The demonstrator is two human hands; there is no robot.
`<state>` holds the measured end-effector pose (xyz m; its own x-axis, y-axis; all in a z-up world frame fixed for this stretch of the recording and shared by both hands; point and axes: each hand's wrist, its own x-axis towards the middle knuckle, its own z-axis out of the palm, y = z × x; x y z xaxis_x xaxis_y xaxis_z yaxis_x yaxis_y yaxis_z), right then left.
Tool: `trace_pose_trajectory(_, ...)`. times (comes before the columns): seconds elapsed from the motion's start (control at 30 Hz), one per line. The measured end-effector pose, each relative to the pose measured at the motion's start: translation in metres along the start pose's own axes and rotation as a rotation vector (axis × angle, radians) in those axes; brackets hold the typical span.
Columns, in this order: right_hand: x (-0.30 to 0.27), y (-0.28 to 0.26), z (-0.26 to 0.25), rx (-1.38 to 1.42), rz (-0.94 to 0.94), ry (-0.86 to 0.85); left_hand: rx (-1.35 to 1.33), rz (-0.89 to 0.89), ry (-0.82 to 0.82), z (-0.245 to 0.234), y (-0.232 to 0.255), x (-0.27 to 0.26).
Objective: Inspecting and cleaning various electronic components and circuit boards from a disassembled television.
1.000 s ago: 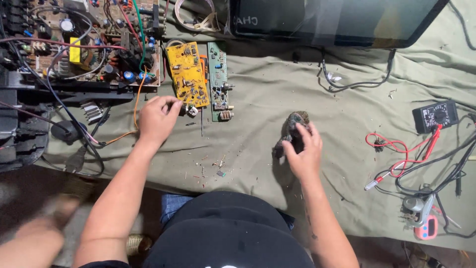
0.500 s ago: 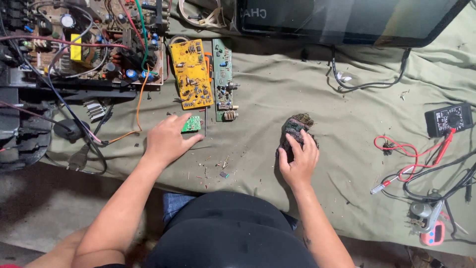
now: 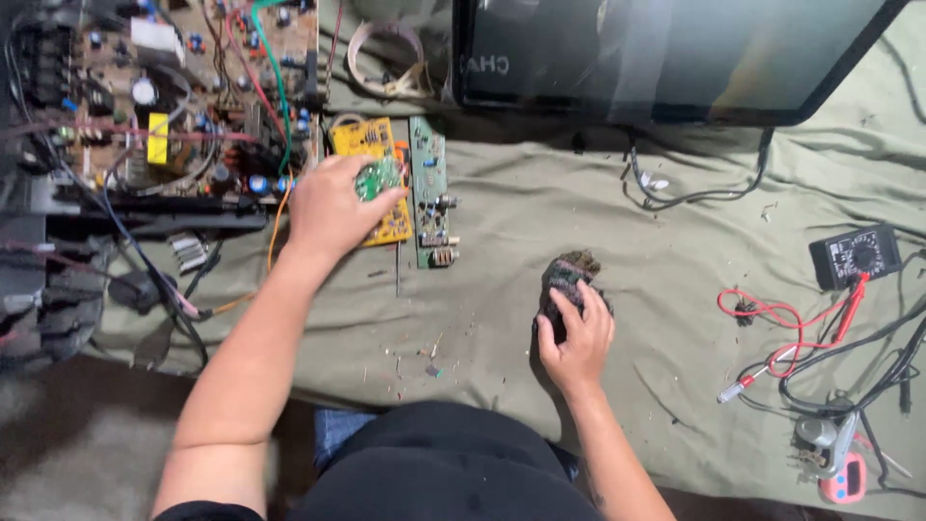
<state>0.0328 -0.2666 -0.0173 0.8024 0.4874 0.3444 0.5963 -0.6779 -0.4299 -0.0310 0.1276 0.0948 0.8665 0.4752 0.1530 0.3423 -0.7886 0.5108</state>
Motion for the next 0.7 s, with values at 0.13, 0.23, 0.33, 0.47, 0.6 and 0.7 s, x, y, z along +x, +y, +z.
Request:
trace_pose_trajectory(0.13,0.003,-0.005,-0.004,-0.082,-0.041,0.041,0.028,-0.057,0.032,0.016,0.008,0.064)
trace_pose_trajectory(0.23,0.011,-0.021,-0.014,-0.001,0.02,0.018,-0.009,-0.113,0.129,0.037,-0.006,0.108)
trace_pose_trajectory(0.33,0.015,-0.021,-0.013,0.005,0.028,0.022,-0.01,-0.11,0.222,0.047,-0.023,0.144)
trace_pose_trajectory(0.47,0.016,-0.021,-0.015,0.004,0.037,-0.003,-0.034,-0.146,0.166,0.055,-0.03,0.168)
trace_pose_trajectory(0.6,0.018,-0.022,-0.016,0.002,0.037,-0.009,-0.143,-0.157,0.169,0.054,-0.03,0.175)
trace_pose_trajectory(0.7,0.02,-0.023,-0.016,0.01,0.046,-0.011,-0.282,-0.208,0.079,0.034,-0.014,0.162)
